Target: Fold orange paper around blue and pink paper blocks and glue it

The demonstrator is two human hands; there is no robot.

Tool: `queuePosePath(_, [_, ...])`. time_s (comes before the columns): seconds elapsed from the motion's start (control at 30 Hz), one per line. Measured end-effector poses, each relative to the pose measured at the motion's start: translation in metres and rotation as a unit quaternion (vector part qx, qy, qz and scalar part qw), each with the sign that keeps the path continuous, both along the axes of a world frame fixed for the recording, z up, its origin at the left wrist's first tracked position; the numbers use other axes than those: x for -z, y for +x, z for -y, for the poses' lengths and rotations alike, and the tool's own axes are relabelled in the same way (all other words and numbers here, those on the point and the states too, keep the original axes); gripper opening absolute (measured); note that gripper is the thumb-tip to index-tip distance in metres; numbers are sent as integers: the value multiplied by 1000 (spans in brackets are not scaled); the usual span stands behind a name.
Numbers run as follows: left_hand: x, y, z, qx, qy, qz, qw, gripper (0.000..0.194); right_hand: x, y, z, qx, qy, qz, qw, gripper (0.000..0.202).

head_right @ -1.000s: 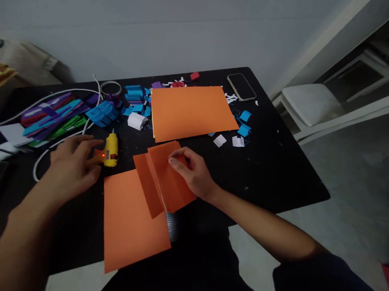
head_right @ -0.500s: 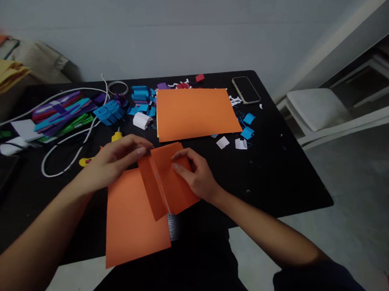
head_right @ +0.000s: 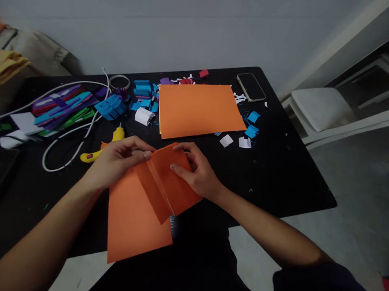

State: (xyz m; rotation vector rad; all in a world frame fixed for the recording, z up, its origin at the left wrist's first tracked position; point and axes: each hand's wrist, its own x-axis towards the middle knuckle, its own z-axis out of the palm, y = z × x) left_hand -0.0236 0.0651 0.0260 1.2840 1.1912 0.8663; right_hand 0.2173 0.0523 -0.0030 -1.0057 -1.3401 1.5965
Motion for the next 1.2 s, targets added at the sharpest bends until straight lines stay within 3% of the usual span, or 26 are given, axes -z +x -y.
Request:
queuePosePath(0.23, [-3,5,3,-24,35,-15,999,21,-1,0,0,7,-63,-6,998,74])
queuePosePath(0.47, [-2,4,3,-11,25,-26,999,21,2,0,-3,22,-92,13,995,69])
queuePosePath(0.8, [-9,-2,4,41,-8,-64,997,39,0,2,-4,-10,-102,31,994,63])
queuePosePath(1.0, [-8,3,5,75,-49,-39,995,30,-3,4,-8,-37,-101,49,993,68])
queuePosePath(1.1, [-6,2,5,39,-59,-15,997,29,-7,8,-12,-32,-118,23,992,58])
queuePosePath(1.2, [-5,-1,6,-44,-22,-5,999,26,-12,12,-17,9,-122,-16,992,40])
